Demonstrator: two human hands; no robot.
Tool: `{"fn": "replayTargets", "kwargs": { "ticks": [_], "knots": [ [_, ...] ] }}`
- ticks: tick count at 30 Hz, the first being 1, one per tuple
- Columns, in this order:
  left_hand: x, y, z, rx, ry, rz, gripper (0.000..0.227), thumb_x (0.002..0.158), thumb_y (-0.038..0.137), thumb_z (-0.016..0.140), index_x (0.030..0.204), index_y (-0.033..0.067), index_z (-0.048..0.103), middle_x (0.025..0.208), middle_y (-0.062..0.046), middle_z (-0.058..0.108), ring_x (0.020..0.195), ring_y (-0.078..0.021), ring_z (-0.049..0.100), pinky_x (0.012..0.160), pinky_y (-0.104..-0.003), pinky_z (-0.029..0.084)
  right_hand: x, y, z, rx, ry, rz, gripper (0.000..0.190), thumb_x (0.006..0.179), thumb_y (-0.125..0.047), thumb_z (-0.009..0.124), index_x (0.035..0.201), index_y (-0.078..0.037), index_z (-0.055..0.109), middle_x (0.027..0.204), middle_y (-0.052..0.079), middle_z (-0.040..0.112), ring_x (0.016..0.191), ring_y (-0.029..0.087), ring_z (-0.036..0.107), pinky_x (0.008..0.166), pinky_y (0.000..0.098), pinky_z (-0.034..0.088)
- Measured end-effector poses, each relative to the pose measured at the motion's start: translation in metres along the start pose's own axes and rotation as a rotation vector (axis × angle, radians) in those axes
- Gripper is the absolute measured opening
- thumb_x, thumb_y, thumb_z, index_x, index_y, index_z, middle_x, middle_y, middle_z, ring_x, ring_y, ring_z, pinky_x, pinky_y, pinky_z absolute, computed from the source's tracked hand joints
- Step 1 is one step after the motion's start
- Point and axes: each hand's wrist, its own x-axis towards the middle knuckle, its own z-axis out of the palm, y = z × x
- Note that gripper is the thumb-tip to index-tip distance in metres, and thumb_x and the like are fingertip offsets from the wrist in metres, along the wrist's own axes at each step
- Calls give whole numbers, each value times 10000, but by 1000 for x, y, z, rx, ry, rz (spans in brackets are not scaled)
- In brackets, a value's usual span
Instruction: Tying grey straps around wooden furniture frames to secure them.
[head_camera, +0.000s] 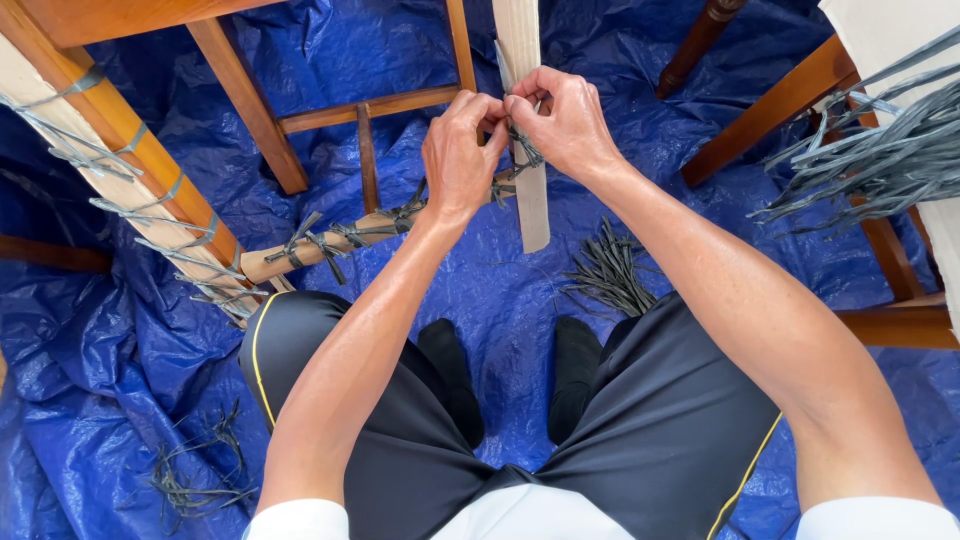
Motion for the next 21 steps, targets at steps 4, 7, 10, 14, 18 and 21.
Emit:
{"fn": "replayTargets", "kwargs": {
  "ticks": [4,7,10,14,18,21],
  "knots": [
    [0,-3,1,-15,-2,10,103,855,60,772,932,78,706,900,-47,689,807,-228,738,660,-373,532,0,-2,-2,7,-5,-12,180,951,-174,732,947,5,724,789,53,728,674,65,651,595,270,519],
    [-1,-4,1,24,-9,18,97,861,60,771,926,77,701,888,-49,676,793,-241,727,652,-384,521,-1,-1,-3,-3,5,-19,191,963,-164,732,931,20,691,766,66,709,652,74,636,574,283,504],
    [0,-6,1,26,-11,15,85,871,62,764,912,77,690,882,-47,673,783,-233,729,647,-384,524,0,1,-3,-36,46,-68,194,981,-139,727,921,31,655,735,83,682,624,96,613,554,304,481],
    [0,-12,3,83,-16,20,86,863,71,763,886,81,681,871,-44,672,764,-235,719,644,-390,520,0,3,-6,-91,85,-114,193,987,-115,728,907,30,629,712,105,664,611,133,614,553,324,467],
    [-1,-16,3,117,-28,35,99,860,82,764,862,83,665,846,-41,658,743,-232,699,661,-395,506,-2,0,-8,-138,102,-129,193,989,-112,731,901,23,624,719,114,671,614,165,641,560,338,472],
    [-1,-17,1,149,-27,53,97,857,76,759,856,85,662,837,-45,651,742,-245,682,675,-408,489,-3,0,-10,-178,123,-151,194,990,-108,729,895,19,618,724,116,673,617,184,652,559,347,475]
  ]
}}
